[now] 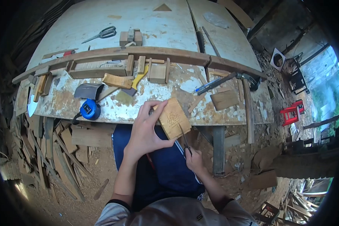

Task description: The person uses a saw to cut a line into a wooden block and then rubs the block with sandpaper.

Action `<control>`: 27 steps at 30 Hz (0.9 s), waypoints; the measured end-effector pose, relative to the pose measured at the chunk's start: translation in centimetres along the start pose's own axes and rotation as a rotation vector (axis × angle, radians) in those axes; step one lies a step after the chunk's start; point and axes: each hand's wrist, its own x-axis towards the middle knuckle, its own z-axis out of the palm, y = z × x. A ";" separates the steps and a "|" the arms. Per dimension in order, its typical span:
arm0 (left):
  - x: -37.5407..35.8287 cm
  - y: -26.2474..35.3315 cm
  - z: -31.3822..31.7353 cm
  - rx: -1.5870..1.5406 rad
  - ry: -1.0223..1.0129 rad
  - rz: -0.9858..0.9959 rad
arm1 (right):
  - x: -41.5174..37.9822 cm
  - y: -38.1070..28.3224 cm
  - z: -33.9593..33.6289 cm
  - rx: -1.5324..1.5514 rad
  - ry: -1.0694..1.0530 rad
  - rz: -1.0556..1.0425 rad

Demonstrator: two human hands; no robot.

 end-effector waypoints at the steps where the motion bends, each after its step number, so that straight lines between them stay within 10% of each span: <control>1: -0.2 0.0 0.2 -0.003 0.004 0.000 | -0.2 -0.1 -0.1 -0.003 0.011 -0.008; 27: 0.4 -0.4 0.4 0.026 0.042 0.017 | 1.6 -0.6 -0.6 -0.014 -0.051 -0.049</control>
